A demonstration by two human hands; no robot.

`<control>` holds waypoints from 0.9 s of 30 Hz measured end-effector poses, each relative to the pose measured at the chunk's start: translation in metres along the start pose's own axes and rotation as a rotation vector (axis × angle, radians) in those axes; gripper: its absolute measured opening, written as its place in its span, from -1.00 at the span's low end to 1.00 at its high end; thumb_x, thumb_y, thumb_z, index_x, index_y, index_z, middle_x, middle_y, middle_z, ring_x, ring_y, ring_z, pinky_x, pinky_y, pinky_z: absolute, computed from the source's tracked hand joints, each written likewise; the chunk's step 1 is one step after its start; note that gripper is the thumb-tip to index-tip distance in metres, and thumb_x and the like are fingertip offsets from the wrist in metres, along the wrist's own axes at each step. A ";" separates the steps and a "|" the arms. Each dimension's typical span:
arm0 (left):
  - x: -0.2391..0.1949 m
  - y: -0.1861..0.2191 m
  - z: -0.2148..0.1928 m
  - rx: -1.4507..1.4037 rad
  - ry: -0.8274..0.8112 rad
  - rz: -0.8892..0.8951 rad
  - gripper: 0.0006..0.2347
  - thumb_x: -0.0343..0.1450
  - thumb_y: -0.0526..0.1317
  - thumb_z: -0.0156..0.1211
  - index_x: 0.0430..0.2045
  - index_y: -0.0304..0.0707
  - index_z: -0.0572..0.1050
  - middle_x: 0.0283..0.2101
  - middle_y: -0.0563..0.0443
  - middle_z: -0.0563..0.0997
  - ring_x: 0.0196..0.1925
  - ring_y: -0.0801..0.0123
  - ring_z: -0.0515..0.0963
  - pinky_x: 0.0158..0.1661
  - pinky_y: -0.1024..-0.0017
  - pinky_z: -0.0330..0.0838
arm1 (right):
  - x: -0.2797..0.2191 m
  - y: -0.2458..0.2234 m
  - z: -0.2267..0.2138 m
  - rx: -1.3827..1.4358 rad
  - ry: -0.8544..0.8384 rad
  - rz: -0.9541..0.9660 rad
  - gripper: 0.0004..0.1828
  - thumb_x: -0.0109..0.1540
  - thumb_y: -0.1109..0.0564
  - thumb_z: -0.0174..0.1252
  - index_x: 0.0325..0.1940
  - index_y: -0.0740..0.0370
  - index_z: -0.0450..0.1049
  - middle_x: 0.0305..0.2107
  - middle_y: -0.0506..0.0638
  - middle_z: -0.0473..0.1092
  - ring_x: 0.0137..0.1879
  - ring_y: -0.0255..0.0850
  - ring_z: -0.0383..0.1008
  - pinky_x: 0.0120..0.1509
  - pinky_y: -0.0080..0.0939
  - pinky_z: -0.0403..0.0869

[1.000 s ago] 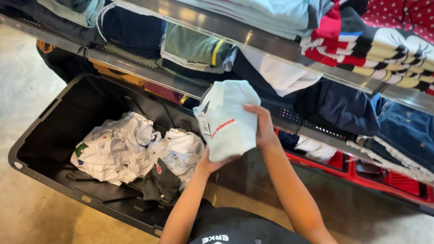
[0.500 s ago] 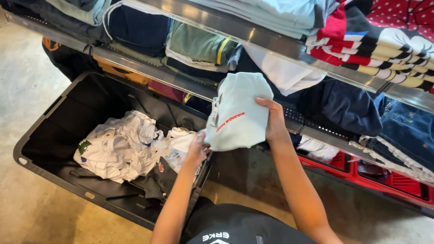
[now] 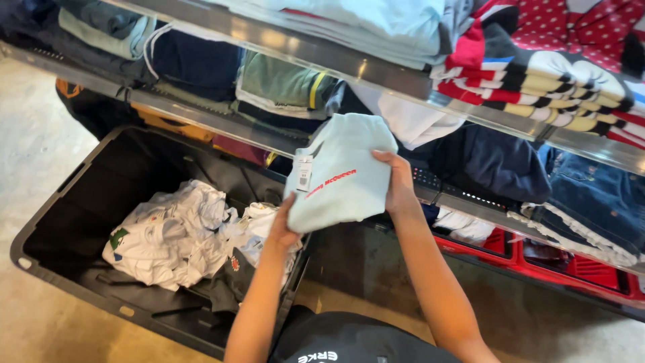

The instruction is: Sorting, unfolding, and stocking clothes from a bin onto a shelf

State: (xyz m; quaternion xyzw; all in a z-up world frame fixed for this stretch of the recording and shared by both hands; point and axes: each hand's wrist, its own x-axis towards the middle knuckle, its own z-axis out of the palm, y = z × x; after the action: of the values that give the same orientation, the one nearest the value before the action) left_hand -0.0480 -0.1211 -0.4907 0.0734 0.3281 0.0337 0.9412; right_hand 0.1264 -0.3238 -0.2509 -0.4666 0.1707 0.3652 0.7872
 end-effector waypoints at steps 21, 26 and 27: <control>-0.177 0.106 0.025 0.401 0.217 0.496 -0.68 0.36 -0.22 0.41 -0.07 -0.38 0.52 -0.14 -0.27 0.66 -0.15 -0.02 0.71 -0.10 0.02 0.58 | 0.001 0.074 -0.005 -0.115 -0.015 0.043 -0.48 0.00 0.13 0.41 0.04 0.20 0.54 -0.18 0.13 0.55 -0.13 0.08 0.60 0.01 0.16 0.53; -0.216 0.134 0.089 0.462 0.151 0.564 -0.68 0.34 -0.24 0.41 -0.08 -0.40 0.55 -0.16 -0.34 0.66 -0.18 -0.07 0.71 -0.12 -0.04 0.60 | -0.035 0.027 0.038 -0.307 -0.051 -0.208 -0.41 0.02 0.13 0.40 0.14 0.10 0.50 -0.21 0.14 0.52 -0.14 0.06 0.58 -0.05 0.18 0.55; -0.225 0.141 0.118 0.503 0.116 0.596 -0.68 0.32 -0.25 0.41 -0.09 -0.41 0.56 -0.19 -0.34 0.67 -0.20 -0.05 0.72 -0.13 -0.04 0.60 | -0.044 0.010 0.049 -0.283 -0.045 -0.253 -0.44 0.02 0.14 0.40 0.11 0.08 0.54 -0.24 0.17 0.53 -0.18 0.09 0.58 -0.09 0.18 0.56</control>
State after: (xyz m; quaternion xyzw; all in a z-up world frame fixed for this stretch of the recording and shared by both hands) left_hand -0.1527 -0.0203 -0.2384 0.3917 0.3432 0.2279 0.8227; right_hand 0.0858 -0.2969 -0.2048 -0.5819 0.0399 0.2942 0.7571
